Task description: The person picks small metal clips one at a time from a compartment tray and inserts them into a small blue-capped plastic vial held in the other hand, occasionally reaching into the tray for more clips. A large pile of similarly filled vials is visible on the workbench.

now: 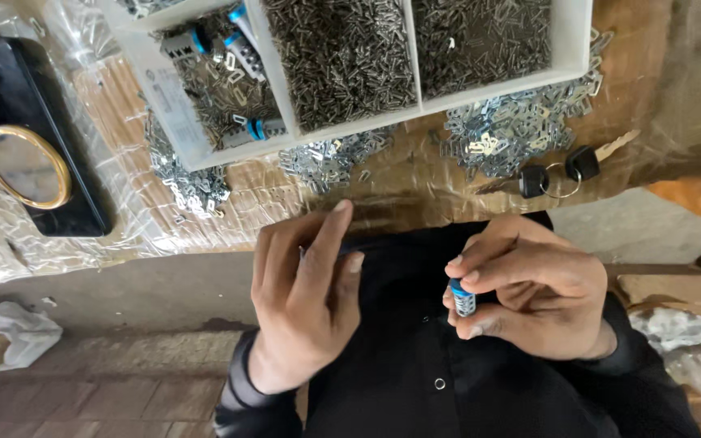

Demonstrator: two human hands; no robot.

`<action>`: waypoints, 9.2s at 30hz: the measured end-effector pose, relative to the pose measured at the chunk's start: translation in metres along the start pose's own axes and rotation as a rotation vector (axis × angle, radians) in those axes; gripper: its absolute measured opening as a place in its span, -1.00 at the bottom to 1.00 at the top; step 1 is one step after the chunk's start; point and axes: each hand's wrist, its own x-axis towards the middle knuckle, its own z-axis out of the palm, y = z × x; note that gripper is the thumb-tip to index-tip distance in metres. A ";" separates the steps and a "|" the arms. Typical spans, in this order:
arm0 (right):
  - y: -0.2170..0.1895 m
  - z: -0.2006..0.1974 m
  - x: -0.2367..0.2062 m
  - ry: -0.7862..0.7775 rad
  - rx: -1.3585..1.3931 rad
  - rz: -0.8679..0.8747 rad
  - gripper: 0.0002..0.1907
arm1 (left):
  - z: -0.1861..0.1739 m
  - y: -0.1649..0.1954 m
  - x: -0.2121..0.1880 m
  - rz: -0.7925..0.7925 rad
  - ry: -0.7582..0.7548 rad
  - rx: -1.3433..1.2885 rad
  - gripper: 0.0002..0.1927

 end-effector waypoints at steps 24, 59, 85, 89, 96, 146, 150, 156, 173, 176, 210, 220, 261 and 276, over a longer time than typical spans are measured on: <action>0.010 0.014 0.006 0.088 -0.144 0.129 -0.66 | 0.010 -0.009 -0.021 0.394 0.089 -0.109 -0.76; -0.002 -0.008 -0.010 0.087 -0.023 -0.034 -0.62 | 0.038 -0.021 -0.010 0.396 0.085 0.306 -0.56; -0.006 -0.009 0.011 -0.040 -0.257 0.037 -0.68 | 0.010 0.008 0.001 0.249 -0.253 -0.476 -0.69; -0.017 -0.029 0.000 -0.167 -0.040 0.119 -0.73 | 0.024 0.010 -0.001 -0.002 -0.464 -0.948 -0.72; -0.007 -0.029 -0.019 0.061 0.256 0.116 -0.71 | 0.037 0.017 -0.003 0.034 -0.422 -0.887 -0.84; 0.004 0.020 0.039 -0.128 -0.708 -0.296 -0.80 | 0.040 -0.038 -0.064 -0.029 0.124 -1.052 -0.80; 0.000 0.026 0.044 -0.201 -0.685 -0.270 -0.76 | 0.046 -0.058 -0.100 -0.297 0.312 -1.297 -0.70; -0.005 0.038 0.046 -0.177 -0.776 -0.347 -0.74 | 0.003 -0.015 -0.025 0.004 0.127 -1.066 -0.68; -0.060 -0.014 0.160 -0.406 -0.958 -0.548 -0.83 | -0.057 -0.047 0.071 0.153 0.291 0.470 -0.84; -0.051 0.001 0.183 -0.474 -0.694 -0.413 -0.76 | -0.060 -0.030 0.063 0.114 0.310 0.253 -0.89; -0.075 0.010 0.176 -0.240 -0.840 -0.261 -0.74 | -0.009 -0.024 0.088 0.105 0.243 -0.792 -0.82; -0.071 0.004 0.175 -0.271 -0.818 -0.297 -0.77 | -0.005 -0.026 0.081 0.080 0.242 -0.801 -0.83; -0.075 0.011 0.177 -0.195 -0.950 -0.306 -0.65 | -0.015 -0.023 0.103 0.304 0.327 0.097 -0.78; -0.072 0.001 0.176 -0.298 -0.895 -0.319 -0.72 | -0.002 -0.031 0.078 0.074 0.265 -0.769 -0.74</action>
